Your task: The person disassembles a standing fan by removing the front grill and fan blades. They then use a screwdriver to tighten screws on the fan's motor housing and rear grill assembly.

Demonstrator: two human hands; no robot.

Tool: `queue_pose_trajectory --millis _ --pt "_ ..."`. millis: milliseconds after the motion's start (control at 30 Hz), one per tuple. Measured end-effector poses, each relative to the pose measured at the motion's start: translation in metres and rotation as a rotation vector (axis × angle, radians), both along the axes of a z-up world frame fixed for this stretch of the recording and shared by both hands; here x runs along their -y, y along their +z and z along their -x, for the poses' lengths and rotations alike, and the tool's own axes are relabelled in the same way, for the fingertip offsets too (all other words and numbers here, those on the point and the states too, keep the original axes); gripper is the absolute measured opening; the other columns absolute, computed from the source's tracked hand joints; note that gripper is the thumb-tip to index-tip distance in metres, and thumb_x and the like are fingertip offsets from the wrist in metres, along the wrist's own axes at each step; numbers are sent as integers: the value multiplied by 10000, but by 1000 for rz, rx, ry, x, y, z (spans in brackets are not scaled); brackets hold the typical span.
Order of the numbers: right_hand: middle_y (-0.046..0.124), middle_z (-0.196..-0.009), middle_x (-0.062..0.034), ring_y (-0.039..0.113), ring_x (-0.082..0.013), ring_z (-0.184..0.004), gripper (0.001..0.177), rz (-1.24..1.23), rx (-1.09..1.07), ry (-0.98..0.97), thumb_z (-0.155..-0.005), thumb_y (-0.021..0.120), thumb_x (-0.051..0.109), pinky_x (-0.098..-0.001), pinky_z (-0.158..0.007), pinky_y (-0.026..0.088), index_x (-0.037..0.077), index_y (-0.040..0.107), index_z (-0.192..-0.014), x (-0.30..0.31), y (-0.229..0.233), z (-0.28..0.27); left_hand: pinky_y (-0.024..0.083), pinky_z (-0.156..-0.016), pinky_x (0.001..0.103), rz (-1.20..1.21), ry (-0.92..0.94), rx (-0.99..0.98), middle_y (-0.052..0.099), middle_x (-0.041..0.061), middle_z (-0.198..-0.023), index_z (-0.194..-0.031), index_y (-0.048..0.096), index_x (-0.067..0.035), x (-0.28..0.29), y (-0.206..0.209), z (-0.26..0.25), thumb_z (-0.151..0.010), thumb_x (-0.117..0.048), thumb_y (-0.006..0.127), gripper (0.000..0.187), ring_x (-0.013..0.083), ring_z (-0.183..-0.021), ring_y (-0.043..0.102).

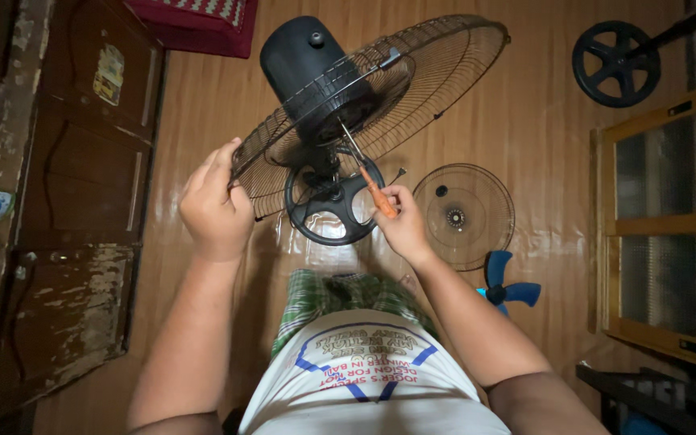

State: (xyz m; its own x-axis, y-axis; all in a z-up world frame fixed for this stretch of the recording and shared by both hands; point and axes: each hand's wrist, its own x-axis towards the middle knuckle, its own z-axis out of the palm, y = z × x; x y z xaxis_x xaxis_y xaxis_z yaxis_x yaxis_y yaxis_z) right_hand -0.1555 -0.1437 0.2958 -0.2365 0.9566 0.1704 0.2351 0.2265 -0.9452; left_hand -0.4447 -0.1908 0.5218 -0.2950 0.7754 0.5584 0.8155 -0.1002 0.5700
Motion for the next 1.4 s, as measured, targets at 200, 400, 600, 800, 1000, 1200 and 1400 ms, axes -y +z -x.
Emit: queue_pose_trajectory --millis 200,400,600,800,1000,1200,1400 --pt "698 -897 -41 638 -74 -652 297 552 -196 -78 -937 704 93 -230 -465 443 15 640 -1217 -1 33 4 565 -995 411 -12 7 -32 725 181 -1202 -1255 697 -30 0 -2 2 -813 105 510 499 346 -1098 714" --pt "741 -994 -62 714 -97 -684 311 684 -208 -4 -1043 506 227 -212 -472 486 48 602 -1279 -4 29 6 570 -973 412 -18 -29 -56 731 166 -1197 -1238 697 -17 6 -6 7 -795 99 528 488 342 -1065 717" --pt "729 -907 -110 579 -105 -569 250 993 -539 -26 -1026 519 207 -227 -387 401 30 532 -1202 -10 17 10 567 -975 416 -17 -42 -65 727 167 -1208 -1246 686 -16 5 -8 7 -797 104 533 489 348 -1066 716" --pt "644 -892 -57 597 -77 -692 283 322 -33 -77 -910 763 92 -229 -493 505 33 612 -1142 1 12 5 562 -993 421 -21 -45 -55 726 174 -1204 -1253 687 -18 7 -7 5 -796 111 541 496 349 -1071 716" --pt "662 -801 -62 562 -108 -588 226 560 123 -54 -1117 536 211 -234 -503 448 69 707 -1155 2 6 3 560 -999 427 -35 -90 -51 719 184 -1206 -1265 676 -3 6 -8 3 -779 110 536 519 355 -1086 707" --pt "638 -902 16 597 -80 -617 373 663 -87 -137 -856 762 78 -249 -438 444 78 518 -1137 8 32 9 561 -998 429 -30 -110 -48 715 183 -1201 -1261 673 -11 4 -6 -4 -776 118 534 521 357 -1089 706" --pt "702 -915 -17 676 -69 -743 216 431 -79 -198 -975 705 170 -246 -553 574 44 659 -1144 13 16 -1 563 -992 426 -29 -125 -32 718 182 -1203 -1268 675 -9 1 -6 -6 -777 120 534 526 357 -1081 707"
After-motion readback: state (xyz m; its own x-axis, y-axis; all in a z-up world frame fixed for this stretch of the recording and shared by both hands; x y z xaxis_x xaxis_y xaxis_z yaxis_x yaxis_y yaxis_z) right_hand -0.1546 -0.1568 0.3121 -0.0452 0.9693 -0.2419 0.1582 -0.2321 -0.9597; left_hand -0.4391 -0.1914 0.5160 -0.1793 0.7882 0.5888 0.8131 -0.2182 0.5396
